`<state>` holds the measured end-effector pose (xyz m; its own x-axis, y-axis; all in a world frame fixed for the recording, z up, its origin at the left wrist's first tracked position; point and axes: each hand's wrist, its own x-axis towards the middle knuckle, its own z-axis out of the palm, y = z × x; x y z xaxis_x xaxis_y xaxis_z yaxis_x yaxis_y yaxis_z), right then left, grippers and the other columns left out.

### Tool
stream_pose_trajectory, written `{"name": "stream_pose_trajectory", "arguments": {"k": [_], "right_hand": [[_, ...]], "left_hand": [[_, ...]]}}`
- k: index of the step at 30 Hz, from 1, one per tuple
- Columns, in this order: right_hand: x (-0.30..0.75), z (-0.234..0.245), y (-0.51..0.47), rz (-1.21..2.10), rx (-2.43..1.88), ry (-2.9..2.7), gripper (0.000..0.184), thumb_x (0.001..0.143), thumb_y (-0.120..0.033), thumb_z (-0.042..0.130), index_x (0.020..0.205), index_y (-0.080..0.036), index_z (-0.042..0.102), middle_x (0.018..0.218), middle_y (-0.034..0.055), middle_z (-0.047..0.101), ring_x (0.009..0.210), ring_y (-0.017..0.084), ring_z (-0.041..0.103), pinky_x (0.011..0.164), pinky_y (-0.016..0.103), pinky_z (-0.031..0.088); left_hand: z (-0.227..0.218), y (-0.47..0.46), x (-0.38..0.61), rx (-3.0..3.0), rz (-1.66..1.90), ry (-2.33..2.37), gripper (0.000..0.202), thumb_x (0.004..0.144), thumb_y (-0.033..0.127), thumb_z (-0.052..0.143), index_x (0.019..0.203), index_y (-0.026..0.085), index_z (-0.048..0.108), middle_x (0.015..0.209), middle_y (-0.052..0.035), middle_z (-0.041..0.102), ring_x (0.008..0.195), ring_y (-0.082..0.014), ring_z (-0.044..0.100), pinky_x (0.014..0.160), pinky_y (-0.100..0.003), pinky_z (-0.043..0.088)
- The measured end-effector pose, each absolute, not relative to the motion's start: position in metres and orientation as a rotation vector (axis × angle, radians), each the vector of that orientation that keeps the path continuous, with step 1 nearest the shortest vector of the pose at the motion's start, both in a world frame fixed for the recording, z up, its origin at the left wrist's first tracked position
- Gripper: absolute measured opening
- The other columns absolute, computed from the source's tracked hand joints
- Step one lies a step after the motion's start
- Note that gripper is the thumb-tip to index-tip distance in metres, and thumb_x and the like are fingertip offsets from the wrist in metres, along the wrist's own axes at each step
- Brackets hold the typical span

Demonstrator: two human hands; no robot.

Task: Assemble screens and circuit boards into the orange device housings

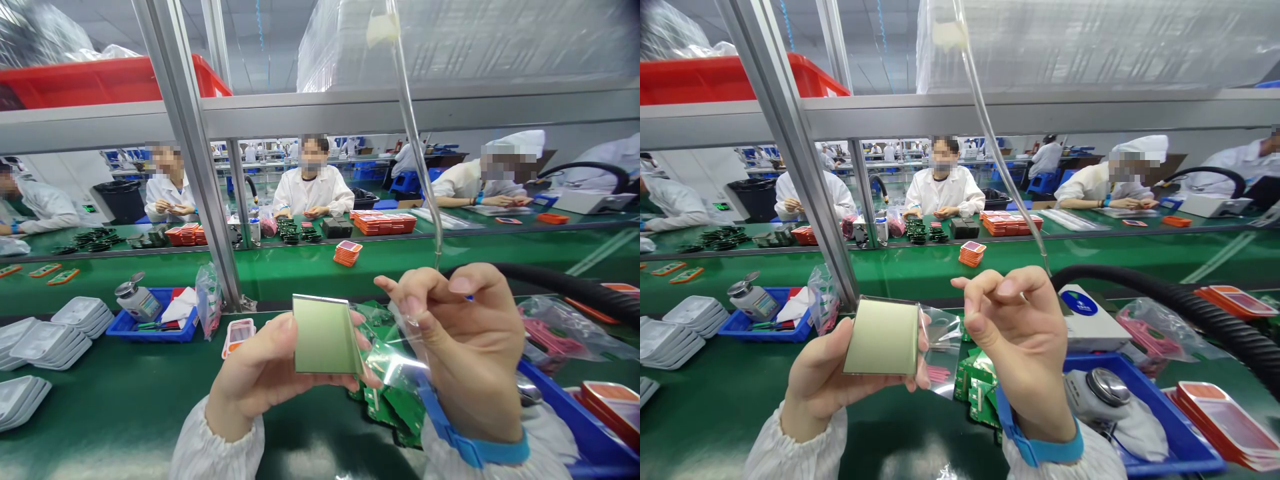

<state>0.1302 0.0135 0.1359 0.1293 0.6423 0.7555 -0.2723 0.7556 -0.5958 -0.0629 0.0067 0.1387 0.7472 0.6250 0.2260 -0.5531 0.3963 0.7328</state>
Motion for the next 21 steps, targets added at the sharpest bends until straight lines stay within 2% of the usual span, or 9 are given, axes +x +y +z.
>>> {"name": "stream_pose_trajectory", "arguments": {"k": [4,12,21], "right_hand": [[0.1299,0.1361,0.0150,0.672,-0.353,-1.266,0.025,0.079,-0.014,0.070,0.091,-0.031,0.055,0.065,-0.0051,0.053,0.065,0.015,0.052,0.090,0.044,0.053],[0.1308,0.1359,0.0145,0.698,-0.284,-1.282,0.028,0.081,-0.004,0.063,0.094,-0.028,0.055,0.068,-0.0055,0.055,0.070,0.012,0.053,0.093,0.036,0.053],[0.1297,0.1358,0.0142,0.693,-0.330,-1.261,0.027,0.080,-0.010,0.066,0.093,-0.032,0.057,0.066,-0.0041,0.052,0.067,0.016,0.051,0.091,0.040,0.054]], "left_hand": [[0.1389,0.0070,-0.0644,0.904,0.742,0.087,0.053,0.083,0.041,0.060,0.124,0.008,0.058,0.111,-0.0137,0.064,0.096,-0.0234,0.065,0.085,-0.029,0.049],[0.1375,0.0079,-0.0675,0.946,0.753,0.071,0.050,0.083,0.039,0.059,0.125,0.011,0.059,0.115,-0.0126,0.064,0.098,-0.0230,0.065,0.087,-0.030,0.049],[0.1377,0.0093,-0.0681,0.983,0.743,0.095,0.053,0.078,0.040,0.062,0.123,0.012,0.060,0.114,-0.0124,0.064,0.097,-0.0245,0.065,0.085,-0.030,0.049]]}}
